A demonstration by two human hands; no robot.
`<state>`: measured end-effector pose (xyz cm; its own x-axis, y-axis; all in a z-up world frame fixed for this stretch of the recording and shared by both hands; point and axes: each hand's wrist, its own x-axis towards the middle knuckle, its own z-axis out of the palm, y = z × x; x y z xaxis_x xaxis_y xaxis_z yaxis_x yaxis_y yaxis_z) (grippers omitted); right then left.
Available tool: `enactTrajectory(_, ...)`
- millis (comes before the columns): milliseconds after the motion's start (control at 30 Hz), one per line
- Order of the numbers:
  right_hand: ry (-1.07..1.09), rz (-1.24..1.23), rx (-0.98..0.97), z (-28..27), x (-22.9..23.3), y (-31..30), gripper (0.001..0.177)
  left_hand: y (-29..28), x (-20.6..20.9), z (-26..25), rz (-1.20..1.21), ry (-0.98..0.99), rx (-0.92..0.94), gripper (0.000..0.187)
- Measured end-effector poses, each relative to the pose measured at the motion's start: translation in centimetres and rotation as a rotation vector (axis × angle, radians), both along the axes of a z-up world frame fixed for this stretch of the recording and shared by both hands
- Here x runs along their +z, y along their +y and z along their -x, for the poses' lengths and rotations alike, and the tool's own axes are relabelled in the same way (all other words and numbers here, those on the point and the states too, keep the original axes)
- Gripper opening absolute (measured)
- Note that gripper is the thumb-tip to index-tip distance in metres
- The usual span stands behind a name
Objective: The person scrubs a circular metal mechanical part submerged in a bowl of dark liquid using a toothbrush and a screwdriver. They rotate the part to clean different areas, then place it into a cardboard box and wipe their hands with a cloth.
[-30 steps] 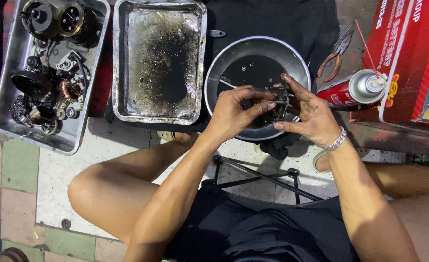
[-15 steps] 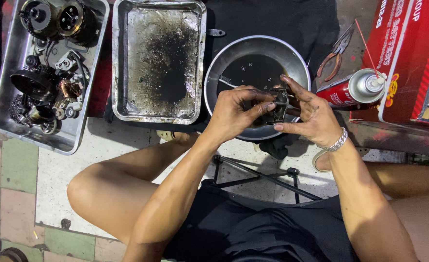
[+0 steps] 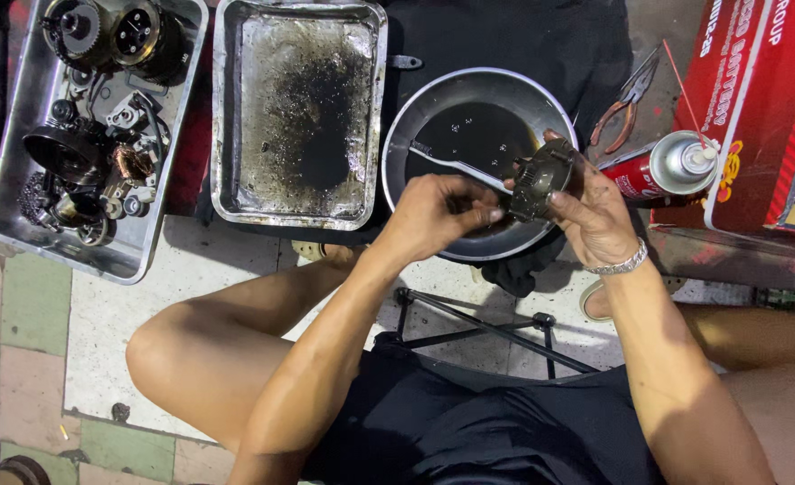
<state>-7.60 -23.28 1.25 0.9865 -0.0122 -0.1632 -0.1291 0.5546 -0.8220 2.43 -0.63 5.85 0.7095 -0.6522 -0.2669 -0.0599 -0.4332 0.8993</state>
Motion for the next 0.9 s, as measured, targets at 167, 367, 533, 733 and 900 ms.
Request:
enactTrajectory(167, 0.029, -0.030, -0.010, 0.07, 0.30, 0.50, 0.077, -0.53, -0.80, 0.89, 0.102, -0.028, -0.013, 0.027)
enactTrajectory(367, 0.036, 0.014, -0.010, 0.20, 0.19, 0.28, 0.079, -0.64, -0.60, 0.92, 0.098, -0.105, -0.018, 0.024)
enactTrajectory(533, 0.036, -0.010, 0.008, 0.19, 0.29, 0.25, 0.081, -0.64, -0.31, 0.89, 0.108, -0.076, -0.021, 0.022)
enactTrajectory(733, 0.035, -0.011, 0.023, 0.19, 0.24, 0.05, 0.078, -0.66, -0.28, 1.08, 0.129, -0.130, -0.025, 0.020)
enactTrajectory(900, 0.031, -0.043, 0.005, 0.37, -0.24, 0.14, 0.078, -0.73, -0.07, 1.14, 0.072, -0.079, -0.036, 0.020)
